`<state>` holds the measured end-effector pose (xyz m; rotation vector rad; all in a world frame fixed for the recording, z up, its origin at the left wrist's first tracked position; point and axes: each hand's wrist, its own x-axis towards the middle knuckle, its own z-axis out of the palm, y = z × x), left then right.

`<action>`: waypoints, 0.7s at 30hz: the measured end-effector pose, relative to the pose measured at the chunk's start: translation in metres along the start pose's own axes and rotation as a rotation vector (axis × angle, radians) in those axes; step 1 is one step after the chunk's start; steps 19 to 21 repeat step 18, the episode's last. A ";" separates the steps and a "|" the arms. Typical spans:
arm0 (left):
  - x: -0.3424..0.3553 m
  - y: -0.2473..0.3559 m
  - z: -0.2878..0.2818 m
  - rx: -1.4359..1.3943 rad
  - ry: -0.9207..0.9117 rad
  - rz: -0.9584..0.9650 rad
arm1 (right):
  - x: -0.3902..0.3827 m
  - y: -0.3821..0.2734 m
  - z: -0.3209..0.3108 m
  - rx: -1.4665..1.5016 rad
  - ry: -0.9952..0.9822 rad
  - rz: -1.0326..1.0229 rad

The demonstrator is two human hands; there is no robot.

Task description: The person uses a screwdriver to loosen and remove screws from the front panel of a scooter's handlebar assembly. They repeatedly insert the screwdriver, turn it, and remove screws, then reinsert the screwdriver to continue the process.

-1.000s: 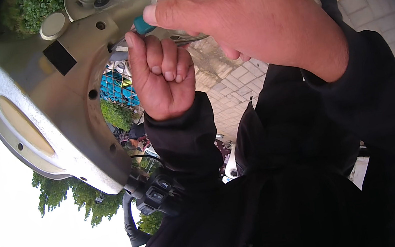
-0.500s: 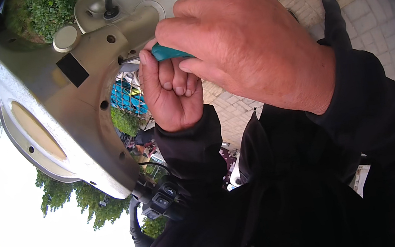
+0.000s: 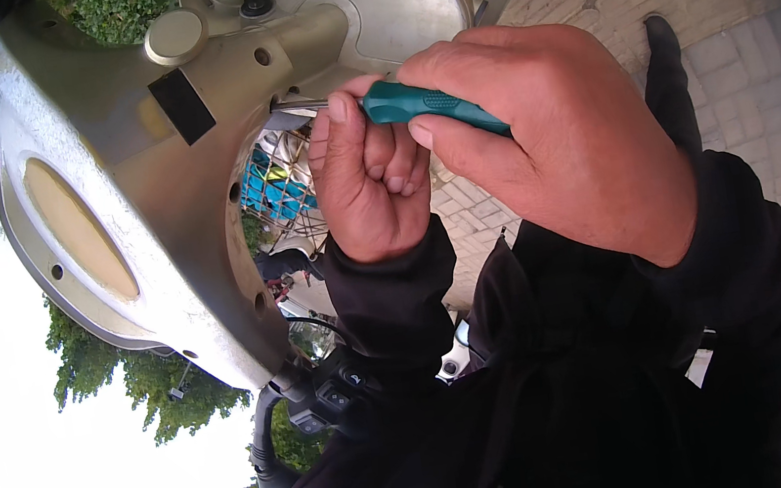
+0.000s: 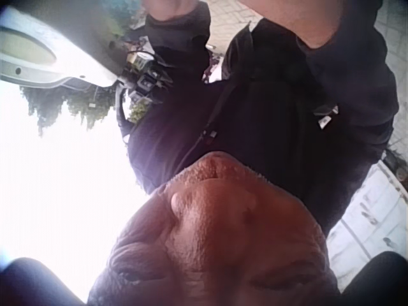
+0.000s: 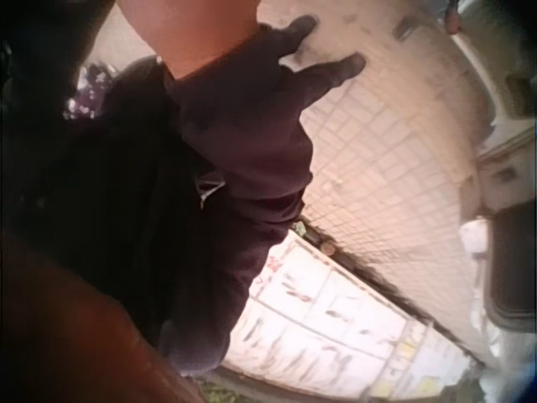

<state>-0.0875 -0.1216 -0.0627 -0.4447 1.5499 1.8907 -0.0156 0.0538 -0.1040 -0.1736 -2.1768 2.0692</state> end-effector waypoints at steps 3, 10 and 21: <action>-0.002 -0.003 0.000 0.018 -0.022 0.015 | -0.005 -0.001 0.000 -0.048 0.034 -0.037; 0.005 -0.003 -0.004 -0.007 -0.025 0.026 | -0.006 0.013 0.011 0.062 0.104 -0.010; 0.004 -0.001 -0.006 0.029 -0.041 0.043 | -0.009 0.015 -0.009 0.160 0.059 0.074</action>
